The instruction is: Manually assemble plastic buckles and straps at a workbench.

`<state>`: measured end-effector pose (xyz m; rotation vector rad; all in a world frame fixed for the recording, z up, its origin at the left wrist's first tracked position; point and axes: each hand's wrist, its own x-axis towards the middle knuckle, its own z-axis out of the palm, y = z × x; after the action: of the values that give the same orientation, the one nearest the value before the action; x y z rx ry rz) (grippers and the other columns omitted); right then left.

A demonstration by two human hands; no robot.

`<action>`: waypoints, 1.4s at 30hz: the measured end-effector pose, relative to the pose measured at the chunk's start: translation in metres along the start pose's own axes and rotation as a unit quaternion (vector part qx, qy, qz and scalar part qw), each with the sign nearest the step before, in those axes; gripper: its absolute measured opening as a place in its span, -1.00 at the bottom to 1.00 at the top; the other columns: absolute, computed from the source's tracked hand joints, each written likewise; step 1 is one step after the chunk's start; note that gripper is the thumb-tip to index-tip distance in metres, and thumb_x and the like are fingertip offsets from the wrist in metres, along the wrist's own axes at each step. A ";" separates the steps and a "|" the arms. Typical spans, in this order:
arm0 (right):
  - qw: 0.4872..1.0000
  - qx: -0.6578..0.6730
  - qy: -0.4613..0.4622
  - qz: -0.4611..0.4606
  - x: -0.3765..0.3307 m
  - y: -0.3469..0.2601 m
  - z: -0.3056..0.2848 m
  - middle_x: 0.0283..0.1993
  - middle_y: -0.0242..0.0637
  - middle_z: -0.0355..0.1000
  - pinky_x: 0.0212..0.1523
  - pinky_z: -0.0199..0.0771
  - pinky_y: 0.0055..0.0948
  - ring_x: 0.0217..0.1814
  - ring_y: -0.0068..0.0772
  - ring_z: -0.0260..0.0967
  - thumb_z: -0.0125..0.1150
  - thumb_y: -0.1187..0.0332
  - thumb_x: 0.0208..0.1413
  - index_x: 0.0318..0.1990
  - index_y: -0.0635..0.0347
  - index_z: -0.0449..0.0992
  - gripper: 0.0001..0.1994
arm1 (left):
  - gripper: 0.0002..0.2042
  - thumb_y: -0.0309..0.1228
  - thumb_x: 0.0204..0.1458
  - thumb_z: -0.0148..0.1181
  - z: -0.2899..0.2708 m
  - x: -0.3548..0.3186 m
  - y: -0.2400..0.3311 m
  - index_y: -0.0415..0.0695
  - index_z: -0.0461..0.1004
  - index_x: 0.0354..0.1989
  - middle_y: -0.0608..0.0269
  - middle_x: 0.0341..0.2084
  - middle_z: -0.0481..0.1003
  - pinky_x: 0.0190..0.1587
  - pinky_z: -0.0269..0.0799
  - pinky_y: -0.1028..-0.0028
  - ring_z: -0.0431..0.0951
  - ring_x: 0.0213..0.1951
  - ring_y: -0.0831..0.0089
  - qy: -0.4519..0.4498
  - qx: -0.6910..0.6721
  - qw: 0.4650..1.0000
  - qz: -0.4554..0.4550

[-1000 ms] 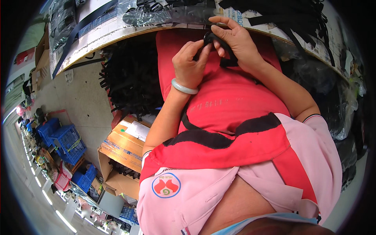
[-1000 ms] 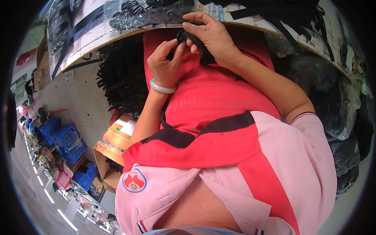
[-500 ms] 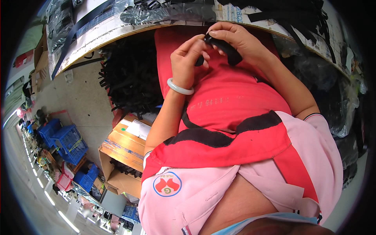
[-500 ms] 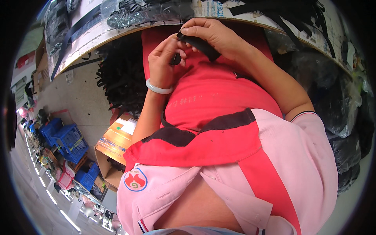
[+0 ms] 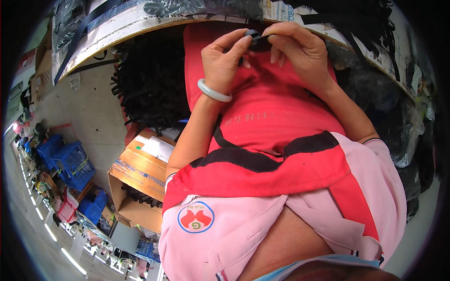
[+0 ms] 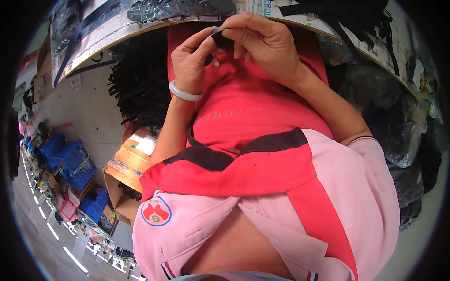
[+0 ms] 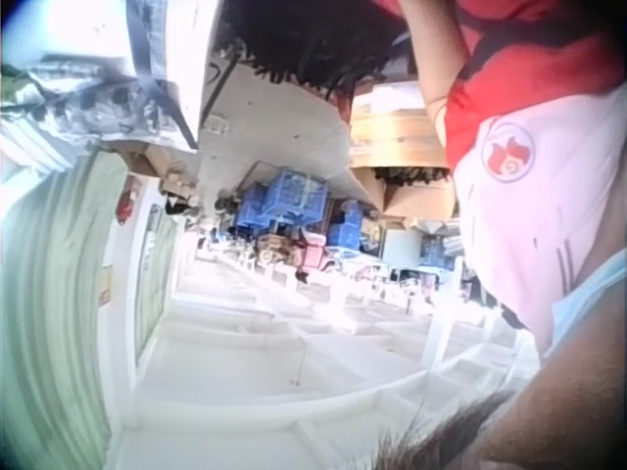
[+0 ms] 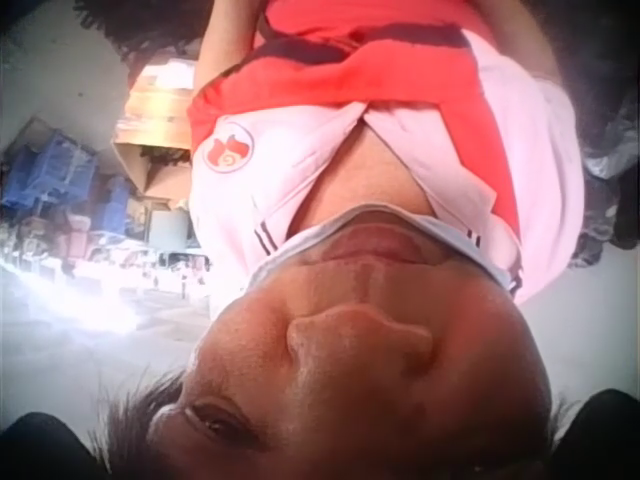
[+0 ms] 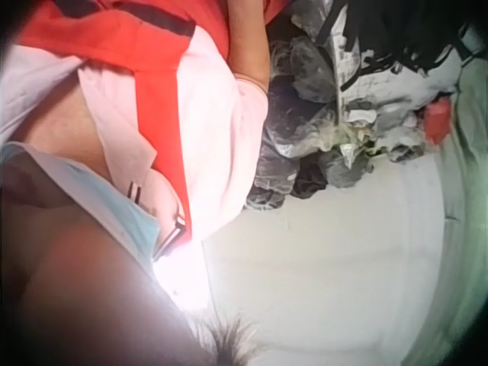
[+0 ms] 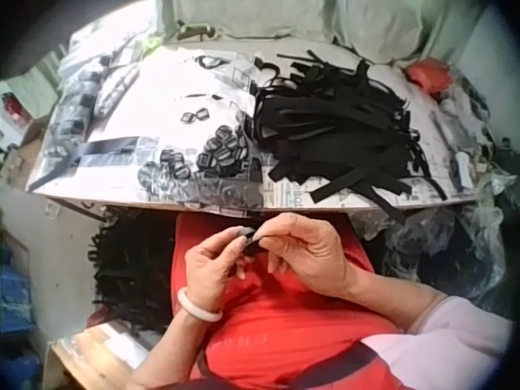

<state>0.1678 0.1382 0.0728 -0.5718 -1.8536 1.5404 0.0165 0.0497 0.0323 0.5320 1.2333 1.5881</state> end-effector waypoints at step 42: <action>0.912 -0.113 -0.331 0.214 0.008 0.059 0.015 -0.52 -0.42 0.45 -0.48 0.32 -0.61 -0.52 -0.68 0.31 0.14 0.40 0.15 -0.22 0.22 0.54 -0.87 | -0.76 -0.40 0.22 0.05 -0.093 -0.051 0.037 -0.28 0.40 -0.03 0.30 -0.51 0.40 -0.63 0.14 0.69 0.28 -0.63 0.64 0.015 -0.094 0.993 -0.064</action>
<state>0.1471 0.1463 0.0153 -0.6428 -2.5729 1.9912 -0.0553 -0.0360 0.0415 0.3043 1.1042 1.5885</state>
